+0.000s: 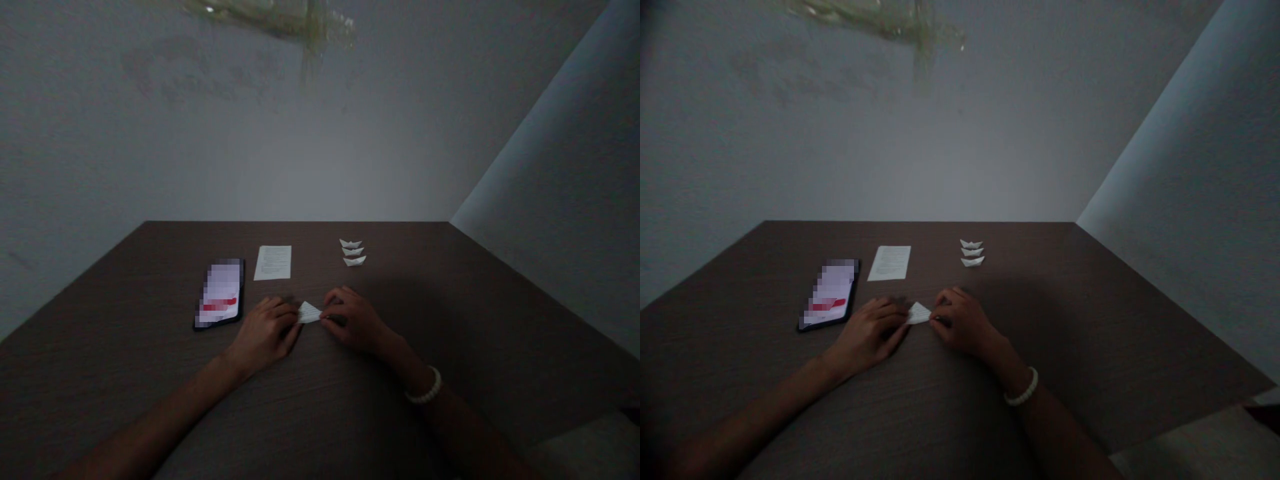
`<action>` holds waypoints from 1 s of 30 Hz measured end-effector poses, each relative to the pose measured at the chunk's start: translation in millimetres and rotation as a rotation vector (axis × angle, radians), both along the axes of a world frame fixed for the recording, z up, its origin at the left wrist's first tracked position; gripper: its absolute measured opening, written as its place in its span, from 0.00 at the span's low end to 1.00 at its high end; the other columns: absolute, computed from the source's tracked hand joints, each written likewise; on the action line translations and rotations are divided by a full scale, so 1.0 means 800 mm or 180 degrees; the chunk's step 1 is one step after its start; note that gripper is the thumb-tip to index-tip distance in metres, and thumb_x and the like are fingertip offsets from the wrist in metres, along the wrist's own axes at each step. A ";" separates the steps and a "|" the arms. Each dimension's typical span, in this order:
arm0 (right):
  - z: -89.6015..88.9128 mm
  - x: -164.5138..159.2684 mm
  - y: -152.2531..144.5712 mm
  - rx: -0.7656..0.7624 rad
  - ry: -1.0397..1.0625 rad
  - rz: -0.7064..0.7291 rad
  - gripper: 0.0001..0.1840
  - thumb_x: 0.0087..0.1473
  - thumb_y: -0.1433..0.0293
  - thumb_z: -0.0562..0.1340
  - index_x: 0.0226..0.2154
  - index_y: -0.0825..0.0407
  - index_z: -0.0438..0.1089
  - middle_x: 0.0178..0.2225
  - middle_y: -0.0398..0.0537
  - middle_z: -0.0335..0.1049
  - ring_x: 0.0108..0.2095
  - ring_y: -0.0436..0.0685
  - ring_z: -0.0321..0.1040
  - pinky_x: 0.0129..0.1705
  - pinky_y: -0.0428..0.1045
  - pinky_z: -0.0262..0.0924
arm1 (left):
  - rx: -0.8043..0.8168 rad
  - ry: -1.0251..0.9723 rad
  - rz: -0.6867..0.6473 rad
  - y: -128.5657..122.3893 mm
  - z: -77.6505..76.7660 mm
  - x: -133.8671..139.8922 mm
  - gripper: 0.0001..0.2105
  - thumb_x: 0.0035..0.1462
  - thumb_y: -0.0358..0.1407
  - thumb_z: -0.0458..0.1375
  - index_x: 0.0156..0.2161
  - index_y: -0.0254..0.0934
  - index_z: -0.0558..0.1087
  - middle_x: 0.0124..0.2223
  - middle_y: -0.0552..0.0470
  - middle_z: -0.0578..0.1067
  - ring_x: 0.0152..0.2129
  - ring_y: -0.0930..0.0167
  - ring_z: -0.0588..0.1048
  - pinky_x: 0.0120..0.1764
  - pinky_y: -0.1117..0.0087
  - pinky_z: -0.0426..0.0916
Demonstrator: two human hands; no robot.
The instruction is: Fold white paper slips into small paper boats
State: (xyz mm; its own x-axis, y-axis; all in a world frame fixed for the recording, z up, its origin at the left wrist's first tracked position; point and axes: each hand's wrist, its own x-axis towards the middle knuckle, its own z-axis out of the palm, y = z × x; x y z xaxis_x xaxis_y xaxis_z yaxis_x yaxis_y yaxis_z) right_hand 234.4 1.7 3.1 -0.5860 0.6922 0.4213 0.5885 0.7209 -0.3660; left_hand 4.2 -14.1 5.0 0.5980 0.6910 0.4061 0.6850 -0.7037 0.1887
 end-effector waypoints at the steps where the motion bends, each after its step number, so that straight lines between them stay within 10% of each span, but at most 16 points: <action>1: 0.001 0.000 -0.001 -0.0023 0.0010 0.0006 0.04 0.53 0.70 0.63 0.32 0.51 0.75 0.39 0.49 0.67 0.40 0.56 0.62 0.44 0.52 0.59 | -0.0001 -0.0023 -0.0014 0.000 0.000 0.000 0.10 0.61 0.34 0.52 0.34 0.35 0.76 0.36 0.48 0.76 0.37 0.63 0.71 0.41 0.60 0.64; 14: 0.004 0.000 -0.003 -0.0119 0.0125 0.0123 0.03 0.52 0.71 0.64 0.28 0.52 0.73 0.37 0.48 0.67 0.38 0.54 0.63 0.43 0.51 0.58 | -0.0492 -0.0450 -0.0646 0.001 0.006 -0.003 0.08 0.61 0.33 0.54 0.35 0.36 0.75 0.38 0.48 0.75 0.38 0.66 0.69 0.41 0.63 0.66; 30: 0.007 -0.001 -0.006 -0.0205 0.0126 0.0247 0.03 0.53 0.73 0.63 0.29 0.53 0.73 0.35 0.47 0.67 0.38 0.54 0.62 0.42 0.50 0.58 | -0.0733 -0.0604 -0.0346 0.003 0.008 -0.002 0.07 0.59 0.33 0.55 0.32 0.37 0.75 0.32 0.51 0.76 0.32 0.68 0.72 0.40 0.63 0.64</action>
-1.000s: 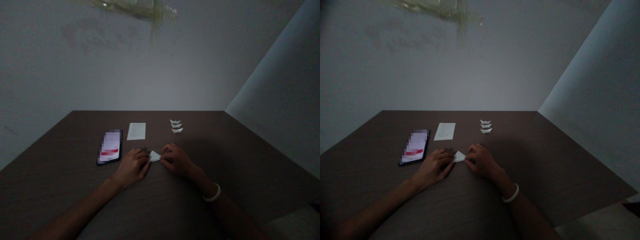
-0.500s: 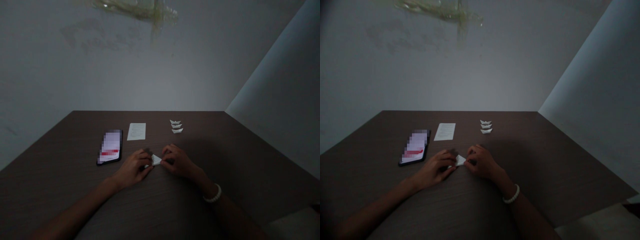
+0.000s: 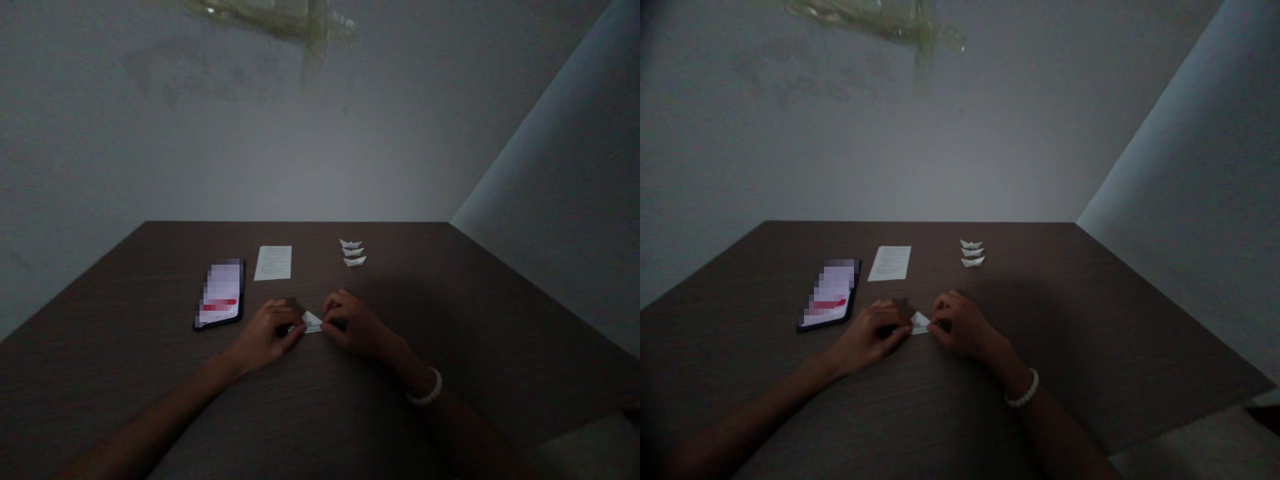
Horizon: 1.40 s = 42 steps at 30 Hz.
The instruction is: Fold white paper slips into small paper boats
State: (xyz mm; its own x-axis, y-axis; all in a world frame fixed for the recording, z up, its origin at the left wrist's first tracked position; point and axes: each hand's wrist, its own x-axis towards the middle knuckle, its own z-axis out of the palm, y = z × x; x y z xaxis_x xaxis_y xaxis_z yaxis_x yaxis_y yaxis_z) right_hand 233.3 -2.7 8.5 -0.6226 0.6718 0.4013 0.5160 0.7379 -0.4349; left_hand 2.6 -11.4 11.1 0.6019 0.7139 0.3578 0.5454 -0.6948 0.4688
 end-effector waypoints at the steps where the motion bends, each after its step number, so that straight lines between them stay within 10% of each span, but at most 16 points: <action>1: -0.001 0.000 0.000 -0.0013 0.0010 0.0000 0.02 0.53 0.73 0.63 0.29 0.53 0.73 0.35 0.47 0.67 0.38 0.54 0.62 0.42 0.50 0.58 | -0.0003 0.0008 0.0016 0.000 0.000 0.000 0.08 0.59 0.33 0.55 0.32 0.36 0.75 0.31 0.51 0.76 0.32 0.68 0.72 0.39 0.63 0.64; 42: -0.014 -0.008 0.004 0.0109 0.0077 -0.0282 0.03 0.51 0.71 0.65 0.28 0.52 0.70 0.34 0.47 0.69 0.36 0.54 0.62 0.41 0.51 0.58 | 0.0104 -0.0102 -0.0059 0.005 -0.009 0.008 0.06 0.58 0.30 0.54 0.35 0.36 0.74 0.35 0.49 0.75 0.35 0.67 0.72 0.40 0.63 0.67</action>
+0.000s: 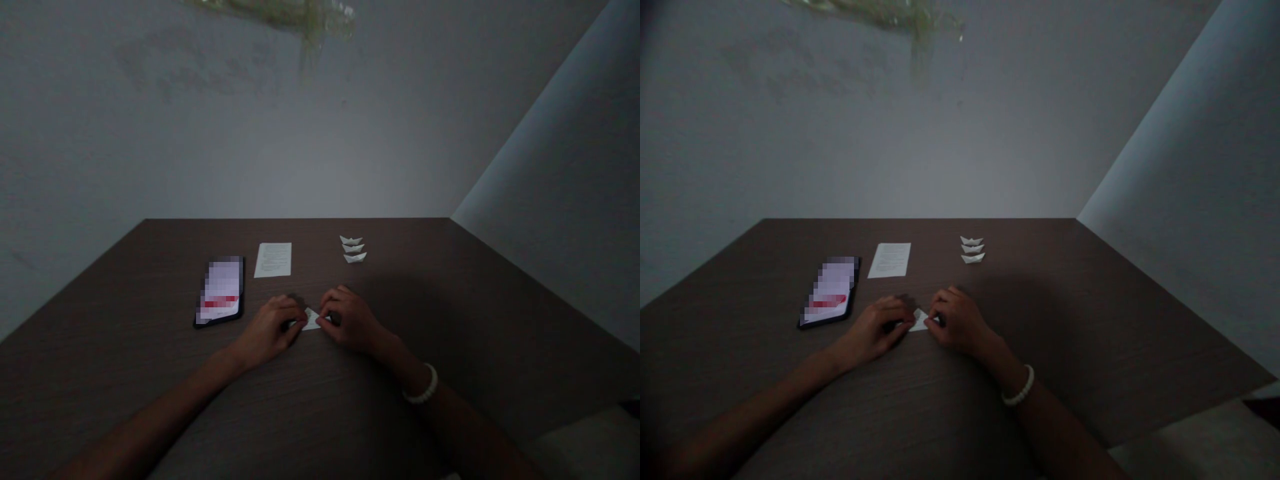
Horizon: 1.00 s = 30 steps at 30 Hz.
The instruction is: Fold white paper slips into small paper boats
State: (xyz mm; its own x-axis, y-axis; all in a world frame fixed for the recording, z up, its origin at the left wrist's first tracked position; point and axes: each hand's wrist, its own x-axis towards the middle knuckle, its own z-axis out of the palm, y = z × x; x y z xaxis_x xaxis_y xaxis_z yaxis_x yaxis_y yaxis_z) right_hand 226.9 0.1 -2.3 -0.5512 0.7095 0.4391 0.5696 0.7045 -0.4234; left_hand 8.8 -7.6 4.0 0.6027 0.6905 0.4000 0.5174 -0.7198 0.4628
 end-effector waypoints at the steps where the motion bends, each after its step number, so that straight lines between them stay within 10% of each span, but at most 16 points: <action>1: 0.000 0.000 0.000 -0.0003 0.0000 -0.0005 0.03 0.51 0.71 0.65 0.28 0.52 0.70 0.34 0.47 0.69 0.36 0.54 0.62 0.41 0.51 0.58 | 0.0007 0.0009 -0.0008 0.000 0.000 0.000 0.06 0.57 0.29 0.54 0.34 0.36 0.75 0.35 0.48 0.75 0.35 0.67 0.72 0.40 0.63 0.67; 30: 0.002 -0.003 -0.001 0.0028 -0.0087 -0.0058 0.04 0.51 0.71 0.65 0.26 0.53 0.70 0.32 0.46 0.70 0.35 0.54 0.61 0.39 0.49 0.56 | -0.0198 -0.0062 0.0299 0.003 -0.010 0.009 0.02 0.56 0.32 0.59 0.33 0.35 0.74 0.34 0.49 0.75 0.34 0.67 0.71 0.40 0.64 0.65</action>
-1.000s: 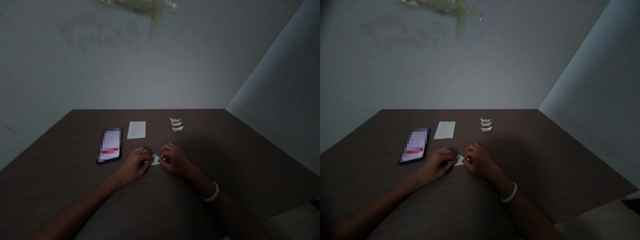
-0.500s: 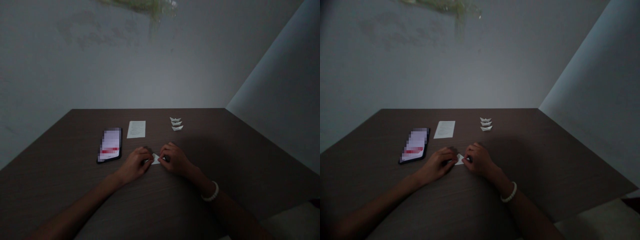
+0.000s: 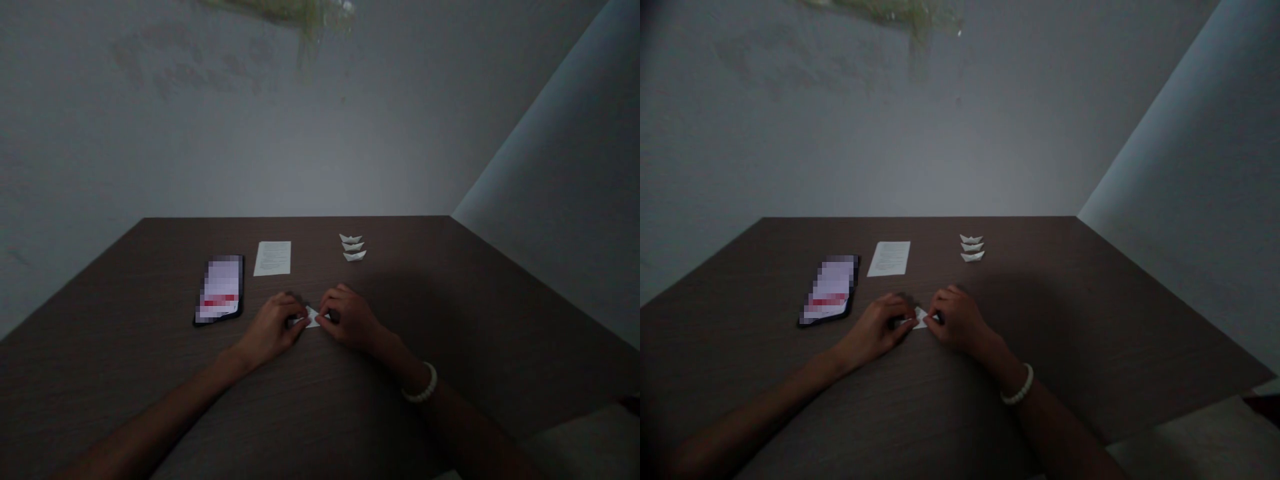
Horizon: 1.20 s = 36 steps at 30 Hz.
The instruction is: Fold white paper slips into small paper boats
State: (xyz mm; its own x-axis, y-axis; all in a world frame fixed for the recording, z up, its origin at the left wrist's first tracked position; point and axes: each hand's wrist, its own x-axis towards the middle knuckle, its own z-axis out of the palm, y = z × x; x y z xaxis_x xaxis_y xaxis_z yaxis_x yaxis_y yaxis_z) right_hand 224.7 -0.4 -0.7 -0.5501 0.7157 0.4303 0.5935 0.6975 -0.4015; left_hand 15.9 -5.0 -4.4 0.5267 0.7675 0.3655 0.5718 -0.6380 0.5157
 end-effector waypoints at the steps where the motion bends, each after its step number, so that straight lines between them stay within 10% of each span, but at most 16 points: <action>1: 0.000 0.000 0.000 -0.0006 -0.0018 -0.0014 0.04 0.51 0.71 0.65 0.26 0.53 0.70 0.32 0.46 0.70 0.35 0.54 0.61 0.39 0.49 0.56 | -0.0002 0.0002 -0.0005 0.000 0.000 0.000 0.03 0.56 0.32 0.59 0.33 0.35 0.74 0.34 0.49 0.75 0.34 0.66 0.71 0.40 0.64 0.65; 25: -0.008 0.001 0.008 0.0036 -0.0062 -0.0765 0.07 0.54 0.65 0.65 0.33 0.52 0.71 0.36 0.47 0.71 0.39 0.57 0.64 0.44 0.51 0.58 | 0.0072 0.0514 -0.0708 -0.010 0.018 -0.009 0.14 0.63 0.29 0.48 0.46 0.39 0.75 0.39 0.46 0.70 0.39 0.65 0.67 0.42 0.61 0.64; 36: -0.003 -0.002 0.000 0.0322 -0.0128 -0.0299 0.03 0.54 0.70 0.63 0.30 0.51 0.73 0.34 0.47 0.67 0.37 0.55 0.61 0.39 0.49 0.57 | 0.0072 0.0396 -0.0635 -0.011 0.018 -0.008 0.12 0.60 0.28 0.50 0.41 0.36 0.76 0.37 0.46 0.71 0.38 0.66 0.68 0.41 0.63 0.66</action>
State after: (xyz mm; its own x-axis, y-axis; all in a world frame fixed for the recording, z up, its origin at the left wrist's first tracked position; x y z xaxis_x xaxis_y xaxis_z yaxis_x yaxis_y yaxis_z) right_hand 223.5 -0.3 -2.8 -0.5010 0.7190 0.4817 0.6724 0.6738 -0.3064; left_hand 9.4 -13.9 9.9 0.7091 0.6361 0.3043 0.4915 -0.7553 0.4336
